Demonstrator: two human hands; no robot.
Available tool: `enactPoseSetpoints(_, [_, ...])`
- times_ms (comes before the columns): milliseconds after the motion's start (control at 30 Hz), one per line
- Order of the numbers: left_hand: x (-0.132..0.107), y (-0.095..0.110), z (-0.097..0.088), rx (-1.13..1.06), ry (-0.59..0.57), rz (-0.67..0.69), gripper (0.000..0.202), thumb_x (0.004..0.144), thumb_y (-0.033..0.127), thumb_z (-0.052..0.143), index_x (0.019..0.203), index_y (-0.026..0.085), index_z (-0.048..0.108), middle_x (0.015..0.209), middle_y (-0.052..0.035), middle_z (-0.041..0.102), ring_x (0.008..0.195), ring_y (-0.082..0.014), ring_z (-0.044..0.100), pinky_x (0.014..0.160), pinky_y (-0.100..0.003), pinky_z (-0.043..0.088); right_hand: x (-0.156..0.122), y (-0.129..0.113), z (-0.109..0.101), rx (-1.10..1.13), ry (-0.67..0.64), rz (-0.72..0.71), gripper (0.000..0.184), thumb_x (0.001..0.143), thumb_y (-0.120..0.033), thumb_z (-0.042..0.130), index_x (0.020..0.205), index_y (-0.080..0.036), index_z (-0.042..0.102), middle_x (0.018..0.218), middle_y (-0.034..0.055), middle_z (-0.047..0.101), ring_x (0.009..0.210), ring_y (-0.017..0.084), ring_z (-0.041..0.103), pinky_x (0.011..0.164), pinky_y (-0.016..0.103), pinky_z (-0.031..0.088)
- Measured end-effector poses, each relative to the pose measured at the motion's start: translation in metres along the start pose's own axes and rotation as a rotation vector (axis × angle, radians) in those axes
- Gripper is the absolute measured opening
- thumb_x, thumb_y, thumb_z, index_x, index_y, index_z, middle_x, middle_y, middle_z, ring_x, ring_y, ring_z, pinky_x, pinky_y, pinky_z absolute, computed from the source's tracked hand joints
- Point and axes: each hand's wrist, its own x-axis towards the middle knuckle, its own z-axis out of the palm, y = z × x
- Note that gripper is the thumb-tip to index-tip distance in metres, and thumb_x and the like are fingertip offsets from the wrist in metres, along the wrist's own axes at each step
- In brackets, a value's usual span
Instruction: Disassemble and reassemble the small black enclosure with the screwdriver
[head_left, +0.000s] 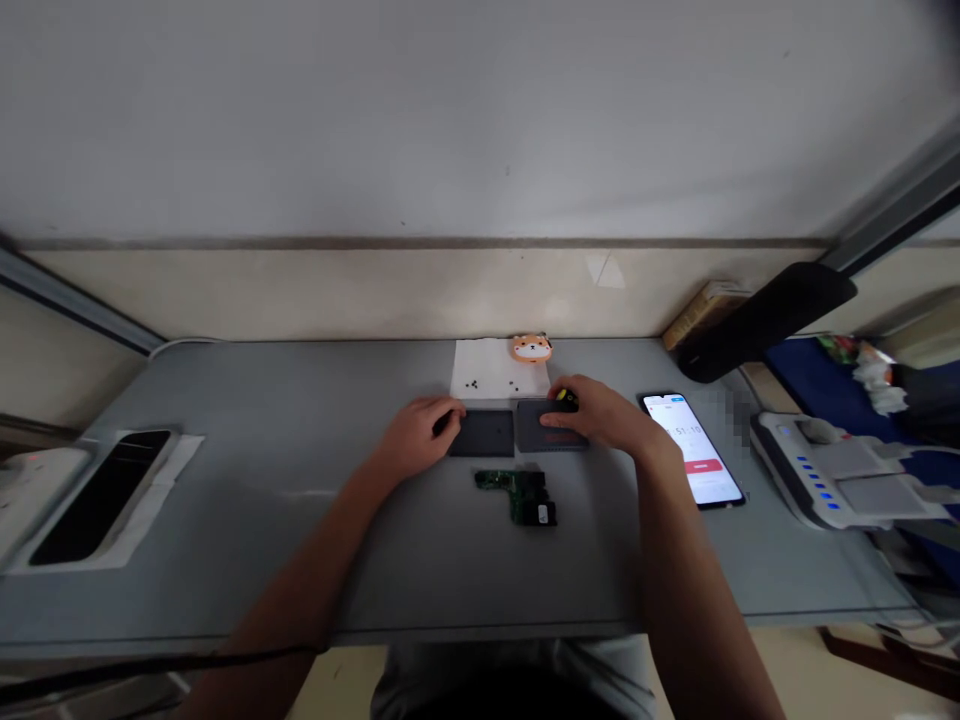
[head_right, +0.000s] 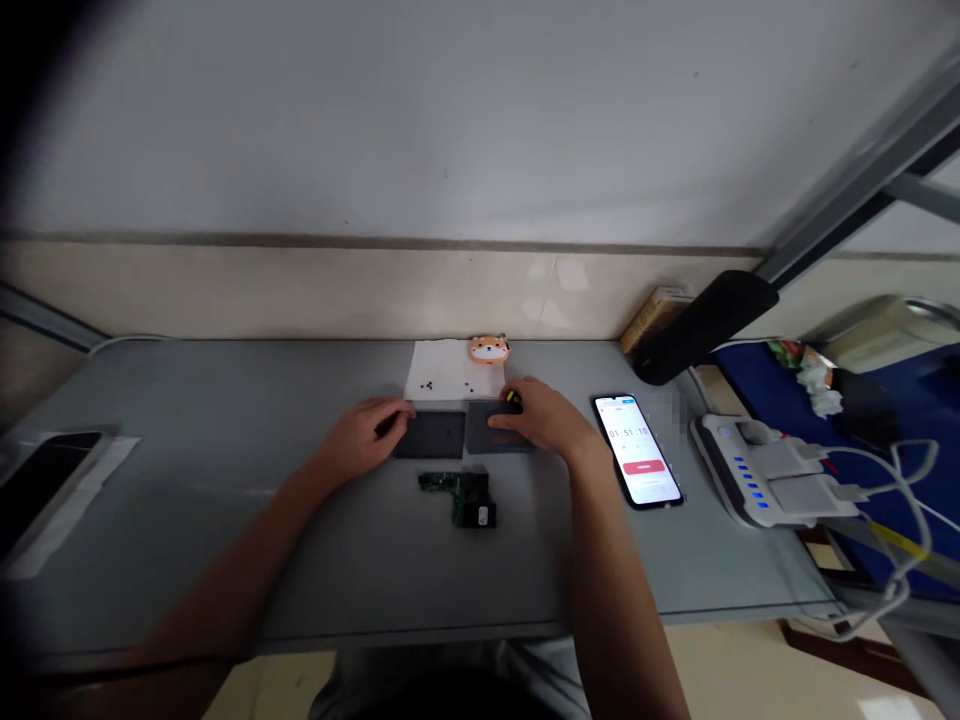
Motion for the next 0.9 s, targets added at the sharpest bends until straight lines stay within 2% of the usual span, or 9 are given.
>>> enactPoseSetpoints(300, [0.0009, -0.0012, 0.0006, 0.007, 0.003, 0.009, 0.025, 0.093, 0.024, 0.044, 0.092, 0.023, 0.069, 0.091, -0.0047, 0.077, 0.087, -0.0214, 0.072, 0.086, -0.036, 0.057, 0.0002, 0.0000, -0.0007, 0.002, -0.014, 0.017, 0.017, 0.082, -0.030, 0.076, 0.096, -0.023, 0.071, 0.103, 0.0075, 0.073, 0.084, 0.021, 0.067, 0.073, 0.032, 0.052])
enactPoseSetpoints(667, [0.0001, -0.0025, 0.0028, 0.008, 0.023, 0.015, 0.024, 0.094, 0.023, 0.045, 0.092, 0.022, 0.069, 0.090, -0.0037, 0.077, 0.085, -0.0199, 0.071, 0.087, -0.035, 0.057, 0.0025, 0.0032, 0.0030, -0.025, -0.032, 0.023, 0.021, 0.084, -0.030, 0.074, 0.103, -0.022, 0.071, 0.113, 0.0090, 0.072, 0.098, 0.024, 0.068, 0.083, 0.032, 0.052])
enactPoseSetpoints(900, [0.0003, -0.0033, 0.0020, 0.016, 0.019, 0.030, 0.024, 0.094, 0.022, 0.045, 0.094, 0.022, 0.069, 0.091, -0.0043, 0.077, 0.087, -0.0203, 0.072, 0.086, -0.034, 0.057, 0.0024, 0.0013, 0.0024, -0.040, -0.060, 0.052, 0.019, 0.086, -0.032, 0.074, 0.101, -0.022, 0.070, 0.113, 0.0092, 0.072, 0.093, 0.023, 0.067, 0.078, 0.031, 0.050])
